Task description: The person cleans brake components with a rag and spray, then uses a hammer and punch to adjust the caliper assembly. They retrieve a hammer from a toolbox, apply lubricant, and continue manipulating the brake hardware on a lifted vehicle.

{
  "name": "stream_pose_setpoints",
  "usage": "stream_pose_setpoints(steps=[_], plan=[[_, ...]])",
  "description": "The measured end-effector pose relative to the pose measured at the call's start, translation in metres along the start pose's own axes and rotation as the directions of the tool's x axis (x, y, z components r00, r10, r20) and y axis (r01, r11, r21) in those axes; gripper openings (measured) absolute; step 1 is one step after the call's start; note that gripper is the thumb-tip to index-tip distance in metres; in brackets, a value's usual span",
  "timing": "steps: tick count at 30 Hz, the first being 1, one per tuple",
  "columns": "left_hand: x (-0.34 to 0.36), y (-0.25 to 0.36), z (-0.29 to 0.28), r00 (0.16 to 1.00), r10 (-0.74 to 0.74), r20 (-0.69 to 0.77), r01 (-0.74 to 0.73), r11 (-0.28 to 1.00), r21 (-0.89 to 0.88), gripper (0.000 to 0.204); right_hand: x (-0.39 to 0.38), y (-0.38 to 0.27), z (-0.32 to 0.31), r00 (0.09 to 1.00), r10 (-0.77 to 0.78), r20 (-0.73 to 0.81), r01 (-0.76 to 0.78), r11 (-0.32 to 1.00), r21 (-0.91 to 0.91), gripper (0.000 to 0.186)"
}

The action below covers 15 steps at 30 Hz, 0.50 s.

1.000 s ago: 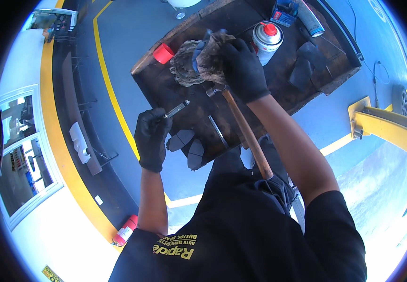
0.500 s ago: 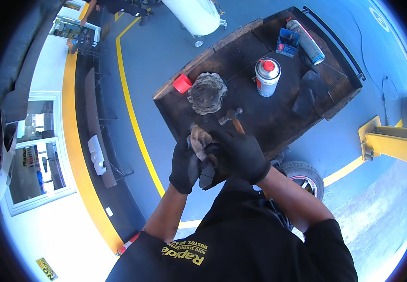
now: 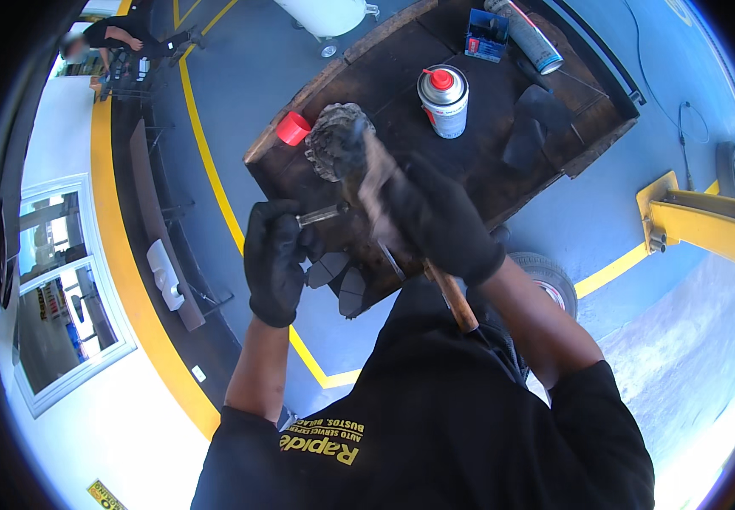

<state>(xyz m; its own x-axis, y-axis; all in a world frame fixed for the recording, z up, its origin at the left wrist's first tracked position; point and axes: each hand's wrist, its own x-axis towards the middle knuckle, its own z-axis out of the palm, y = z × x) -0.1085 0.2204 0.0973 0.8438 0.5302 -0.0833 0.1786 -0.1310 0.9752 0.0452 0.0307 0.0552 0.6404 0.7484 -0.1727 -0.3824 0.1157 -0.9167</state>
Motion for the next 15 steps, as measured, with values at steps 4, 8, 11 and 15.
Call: stream_pose_setpoints(steps=[4,8,11,15], plan=[[-0.003,0.006,0.03,0.934,0.273,0.229,-0.334,0.895,0.294,0.029,-0.005,0.002,0.01,0.827,-0.469,0.31,0.534,0.481,-0.695,0.042],[-0.01,0.009,0.045,0.919,-0.295,0.261,0.391,0.758,-0.521,0.027,0.001,0.011,-0.001,0.845,-0.487,0.22,0.518,0.644,-0.562,0.046],[-0.019,0.004,0.057,0.888,0.426,0.174,-0.459,0.844,0.276,0.033,-0.001,0.012,-0.011,0.696,-0.655,0.293,0.648,0.397,-0.65,0.037],[-0.029,-0.001,0.069,0.931,0.336,0.142,-0.364,0.868,0.336,0.031,-0.015,0.008,-0.01,0.998,-0.067,0.006,0.067,0.987,-0.146,0.03]])
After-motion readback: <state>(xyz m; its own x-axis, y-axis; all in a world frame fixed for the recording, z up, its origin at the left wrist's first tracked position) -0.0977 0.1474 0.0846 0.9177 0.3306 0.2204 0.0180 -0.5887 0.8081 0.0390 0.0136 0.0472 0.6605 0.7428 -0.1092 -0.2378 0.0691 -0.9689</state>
